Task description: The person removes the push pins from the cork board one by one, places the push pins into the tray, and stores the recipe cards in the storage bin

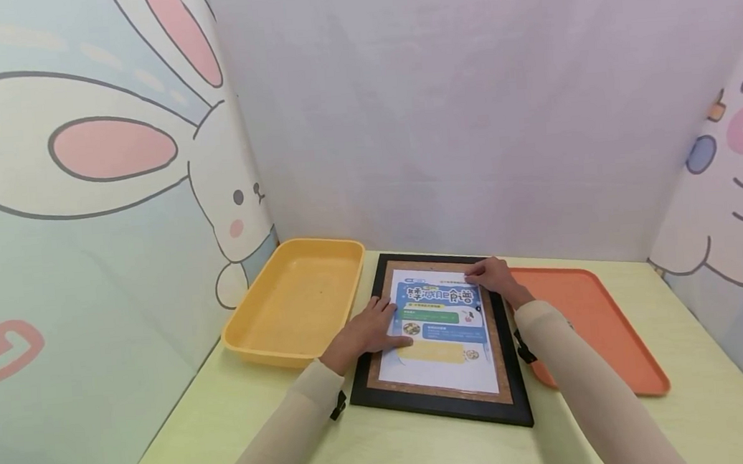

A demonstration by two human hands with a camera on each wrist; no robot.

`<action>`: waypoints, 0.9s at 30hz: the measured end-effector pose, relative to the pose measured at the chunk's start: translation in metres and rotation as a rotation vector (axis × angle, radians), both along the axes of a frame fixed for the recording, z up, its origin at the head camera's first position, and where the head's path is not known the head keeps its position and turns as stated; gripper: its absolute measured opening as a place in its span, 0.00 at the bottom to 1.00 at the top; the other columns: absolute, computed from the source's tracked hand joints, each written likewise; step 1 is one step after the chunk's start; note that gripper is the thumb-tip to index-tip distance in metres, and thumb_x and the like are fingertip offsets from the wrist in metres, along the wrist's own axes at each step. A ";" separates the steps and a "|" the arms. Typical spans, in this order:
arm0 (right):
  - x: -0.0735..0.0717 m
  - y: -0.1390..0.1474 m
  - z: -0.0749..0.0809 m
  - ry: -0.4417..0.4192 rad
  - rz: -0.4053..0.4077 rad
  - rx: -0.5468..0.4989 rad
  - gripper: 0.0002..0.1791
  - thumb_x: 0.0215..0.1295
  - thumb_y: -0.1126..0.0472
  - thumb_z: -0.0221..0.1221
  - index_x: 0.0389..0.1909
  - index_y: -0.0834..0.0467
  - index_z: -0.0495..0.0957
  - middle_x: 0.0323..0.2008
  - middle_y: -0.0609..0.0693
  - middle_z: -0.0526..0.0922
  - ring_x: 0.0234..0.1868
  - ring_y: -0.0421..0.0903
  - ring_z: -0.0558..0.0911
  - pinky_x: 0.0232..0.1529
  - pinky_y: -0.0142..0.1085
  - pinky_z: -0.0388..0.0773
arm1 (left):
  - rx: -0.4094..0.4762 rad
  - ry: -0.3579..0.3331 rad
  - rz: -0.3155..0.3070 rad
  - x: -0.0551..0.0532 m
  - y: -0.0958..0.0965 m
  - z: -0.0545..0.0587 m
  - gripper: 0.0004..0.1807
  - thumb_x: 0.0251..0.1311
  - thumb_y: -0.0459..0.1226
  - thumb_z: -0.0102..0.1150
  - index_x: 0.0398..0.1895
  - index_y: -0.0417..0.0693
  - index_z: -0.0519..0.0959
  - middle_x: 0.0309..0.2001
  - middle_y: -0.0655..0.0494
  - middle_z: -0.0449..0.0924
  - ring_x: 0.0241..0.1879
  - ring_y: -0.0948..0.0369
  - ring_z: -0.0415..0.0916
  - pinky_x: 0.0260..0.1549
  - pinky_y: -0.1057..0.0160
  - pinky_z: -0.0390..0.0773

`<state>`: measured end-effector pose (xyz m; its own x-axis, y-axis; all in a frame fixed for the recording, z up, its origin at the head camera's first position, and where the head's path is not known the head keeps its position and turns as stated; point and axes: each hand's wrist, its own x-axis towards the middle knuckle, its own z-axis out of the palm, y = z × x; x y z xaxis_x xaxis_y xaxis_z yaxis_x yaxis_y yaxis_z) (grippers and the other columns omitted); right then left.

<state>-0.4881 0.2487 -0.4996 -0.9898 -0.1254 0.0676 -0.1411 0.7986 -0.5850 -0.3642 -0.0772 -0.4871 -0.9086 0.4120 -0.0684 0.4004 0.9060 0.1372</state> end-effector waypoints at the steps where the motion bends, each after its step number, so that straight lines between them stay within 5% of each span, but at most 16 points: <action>1: 0.000 0.000 0.000 0.002 -0.003 -0.002 0.15 0.69 0.59 0.69 0.52 0.64 0.87 0.47 0.62 0.88 0.46 0.56 0.81 0.51 0.48 0.80 | -0.002 0.000 0.000 0.000 0.000 0.000 0.55 0.58 0.72 0.60 0.79 0.48 0.64 0.80 0.49 0.58 0.77 0.50 0.56 0.71 0.49 0.68; 13: 0.004 0.002 0.000 0.017 -0.007 0.007 0.15 0.68 0.59 0.70 0.49 0.64 0.88 0.44 0.61 0.89 0.43 0.54 0.82 0.45 0.42 0.77 | -0.024 0.000 -0.009 -0.001 0.003 0.000 0.55 0.58 0.73 0.59 0.79 0.47 0.64 0.79 0.49 0.59 0.76 0.51 0.57 0.71 0.50 0.68; 27: 0.007 0.001 0.002 0.036 0.019 -0.003 0.15 0.69 0.59 0.69 0.49 0.65 0.88 0.44 0.61 0.89 0.43 0.55 0.82 0.48 0.47 0.80 | -0.037 -0.011 -0.002 -0.001 0.002 0.002 0.54 0.58 0.73 0.59 0.79 0.48 0.64 0.80 0.49 0.58 0.76 0.50 0.57 0.71 0.49 0.68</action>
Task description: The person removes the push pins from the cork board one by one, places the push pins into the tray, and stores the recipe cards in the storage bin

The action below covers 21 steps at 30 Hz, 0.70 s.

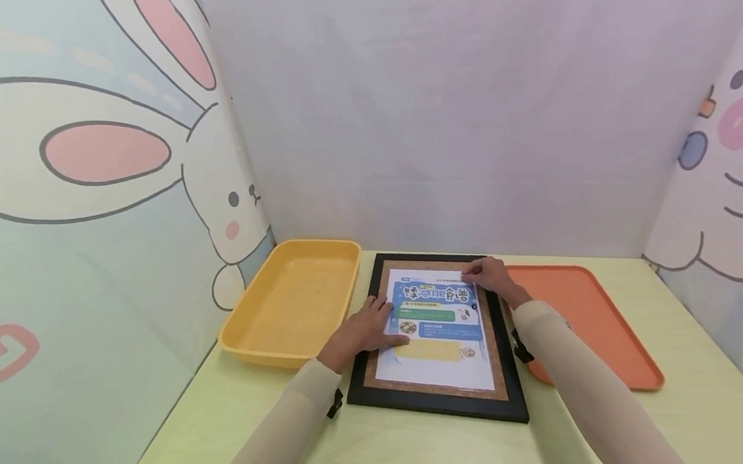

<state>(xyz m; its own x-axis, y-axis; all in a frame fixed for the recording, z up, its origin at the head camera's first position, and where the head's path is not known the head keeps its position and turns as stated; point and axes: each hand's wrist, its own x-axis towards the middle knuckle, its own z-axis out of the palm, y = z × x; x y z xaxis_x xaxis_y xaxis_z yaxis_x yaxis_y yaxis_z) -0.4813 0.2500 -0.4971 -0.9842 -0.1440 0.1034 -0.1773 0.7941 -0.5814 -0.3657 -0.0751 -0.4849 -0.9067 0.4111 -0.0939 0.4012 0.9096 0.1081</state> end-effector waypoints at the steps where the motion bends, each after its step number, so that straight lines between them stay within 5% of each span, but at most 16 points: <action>1: 0.000 0.000 0.000 0.005 -0.001 0.001 0.15 0.69 0.59 0.69 0.50 0.65 0.88 0.45 0.61 0.89 0.43 0.55 0.82 0.49 0.48 0.80 | 0.002 0.000 0.000 0.000 0.000 0.000 0.54 0.58 0.73 0.59 0.79 0.48 0.64 0.80 0.49 0.58 0.76 0.50 0.57 0.71 0.48 0.68; 21: 0.000 0.011 0.018 0.006 -0.007 -0.004 0.11 0.72 0.62 0.65 0.48 0.65 0.87 0.47 0.63 0.87 0.43 0.56 0.82 0.48 0.49 0.82 | 0.001 -0.010 0.008 -0.001 0.000 0.001 0.54 0.58 0.72 0.59 0.79 0.49 0.63 0.80 0.48 0.58 0.75 0.50 0.58 0.71 0.48 0.68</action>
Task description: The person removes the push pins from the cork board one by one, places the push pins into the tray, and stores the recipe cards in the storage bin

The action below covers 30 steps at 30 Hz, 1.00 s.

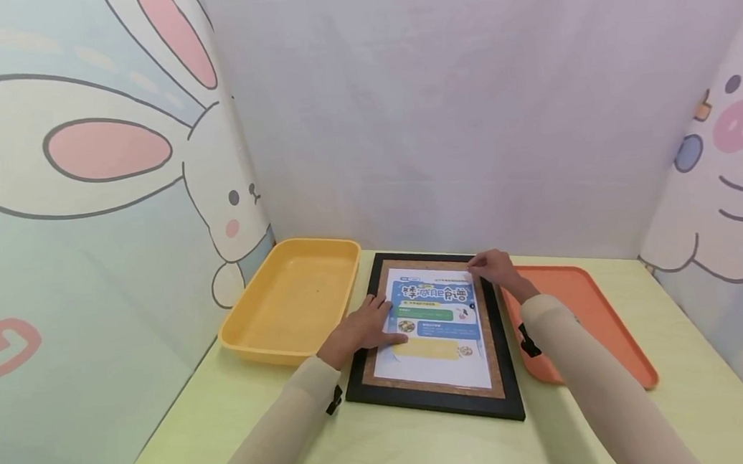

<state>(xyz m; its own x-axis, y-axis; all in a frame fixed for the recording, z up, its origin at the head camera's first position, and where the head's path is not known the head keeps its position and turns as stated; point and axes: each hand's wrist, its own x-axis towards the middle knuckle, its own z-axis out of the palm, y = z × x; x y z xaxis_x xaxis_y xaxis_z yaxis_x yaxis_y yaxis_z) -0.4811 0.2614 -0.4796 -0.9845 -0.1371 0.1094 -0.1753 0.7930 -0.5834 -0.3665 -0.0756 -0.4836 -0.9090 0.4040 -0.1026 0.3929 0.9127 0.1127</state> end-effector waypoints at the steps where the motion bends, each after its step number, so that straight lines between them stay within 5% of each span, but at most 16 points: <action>1: 0.000 0.001 0.002 0.001 0.000 0.003 0.11 0.72 0.62 0.65 0.48 0.65 0.87 0.47 0.63 0.87 0.43 0.56 0.82 0.47 0.48 0.82 | -0.003 0.001 0.000 -0.001 0.000 0.000 0.54 0.58 0.72 0.59 0.79 0.49 0.63 0.80 0.49 0.57 0.75 0.50 0.57 0.71 0.48 0.68; 17: 0.016 0.026 0.015 0.040 0.008 0.025 0.12 0.72 0.62 0.64 0.47 0.67 0.86 0.44 0.64 0.88 0.38 0.57 0.83 0.35 0.41 0.83 | 0.007 -0.014 0.009 -0.002 0.000 -0.003 0.55 0.58 0.73 0.59 0.80 0.48 0.63 0.80 0.48 0.57 0.75 0.50 0.57 0.71 0.48 0.67; 25: 0.027 0.045 0.017 0.116 0.044 0.025 0.11 0.70 0.64 0.63 0.45 0.69 0.86 0.42 0.65 0.88 0.43 0.61 0.85 0.46 0.58 0.83 | 0.004 -0.003 0.004 0.000 0.000 -0.002 0.55 0.58 0.73 0.59 0.79 0.48 0.63 0.80 0.48 0.57 0.74 0.50 0.58 0.70 0.48 0.68; 30: 0.033 0.055 0.019 0.107 0.041 0.014 0.11 0.70 0.65 0.63 0.44 0.69 0.87 0.42 0.65 0.88 0.44 0.63 0.84 0.46 0.60 0.82 | 0.012 -0.008 0.002 0.002 0.000 0.001 0.55 0.58 0.72 0.60 0.79 0.48 0.63 0.80 0.48 0.58 0.74 0.50 0.58 0.71 0.48 0.68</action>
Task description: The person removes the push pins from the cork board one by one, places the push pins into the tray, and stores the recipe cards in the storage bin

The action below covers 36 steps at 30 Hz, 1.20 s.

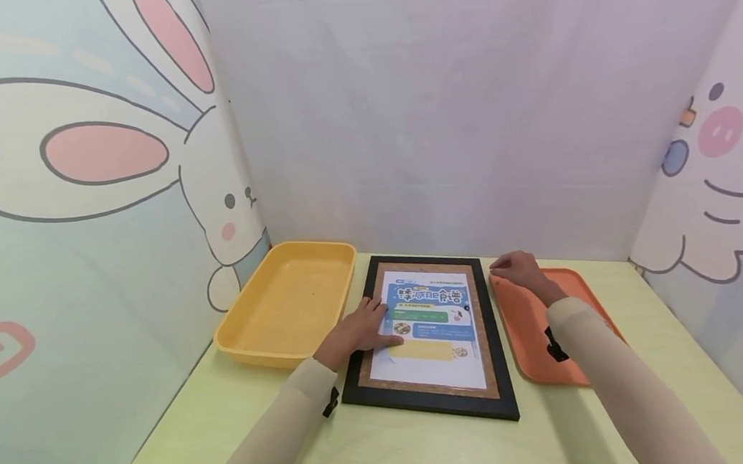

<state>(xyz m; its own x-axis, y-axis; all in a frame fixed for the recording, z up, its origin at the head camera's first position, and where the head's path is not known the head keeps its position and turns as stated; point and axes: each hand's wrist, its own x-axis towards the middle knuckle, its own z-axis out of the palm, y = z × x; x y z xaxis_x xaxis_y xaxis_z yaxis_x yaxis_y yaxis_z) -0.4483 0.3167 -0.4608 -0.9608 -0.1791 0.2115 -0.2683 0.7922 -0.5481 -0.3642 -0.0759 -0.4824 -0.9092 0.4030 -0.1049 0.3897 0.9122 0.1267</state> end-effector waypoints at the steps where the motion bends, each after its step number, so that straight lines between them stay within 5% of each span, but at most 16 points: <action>1: 0.001 0.001 0.000 -0.007 -0.003 0.003 0.11 0.70 0.64 0.63 0.44 0.69 0.87 0.41 0.65 0.88 0.44 0.63 0.85 0.46 0.59 0.82 | 0.000 -0.001 0.001 0.000 0.000 0.001 0.54 0.58 0.72 0.60 0.79 0.48 0.63 0.80 0.48 0.58 0.74 0.50 0.58 0.70 0.48 0.68; 15: 0.008 0.015 -0.014 -0.137 -0.030 0.052 0.13 0.72 0.61 0.64 0.47 0.68 0.87 0.44 0.64 0.88 0.42 0.59 0.86 0.42 0.50 0.85 | 0.018 -0.022 0.011 0.001 0.001 0.002 0.54 0.59 0.71 0.61 0.80 0.46 0.62 0.82 0.47 0.54 0.77 0.49 0.55 0.72 0.48 0.67; 36: 0.016 0.014 -0.029 -0.094 -0.043 0.071 0.12 0.69 0.63 0.67 0.44 0.70 0.87 0.40 0.62 0.88 0.38 0.54 0.83 0.41 0.47 0.83 | 0.027 -0.023 0.026 0.000 0.000 -0.002 0.54 0.59 0.70 0.61 0.80 0.48 0.62 0.82 0.48 0.53 0.75 0.50 0.56 0.71 0.48 0.67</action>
<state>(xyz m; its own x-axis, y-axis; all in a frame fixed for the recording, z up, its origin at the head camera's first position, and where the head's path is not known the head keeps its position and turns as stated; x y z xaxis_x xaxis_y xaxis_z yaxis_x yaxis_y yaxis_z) -0.4323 0.3310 -0.4901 -0.9830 -0.1486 0.1082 -0.1832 0.8398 -0.5111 -0.3638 -0.0757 -0.4844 -0.9167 0.3824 -0.1156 0.3627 0.9180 0.1605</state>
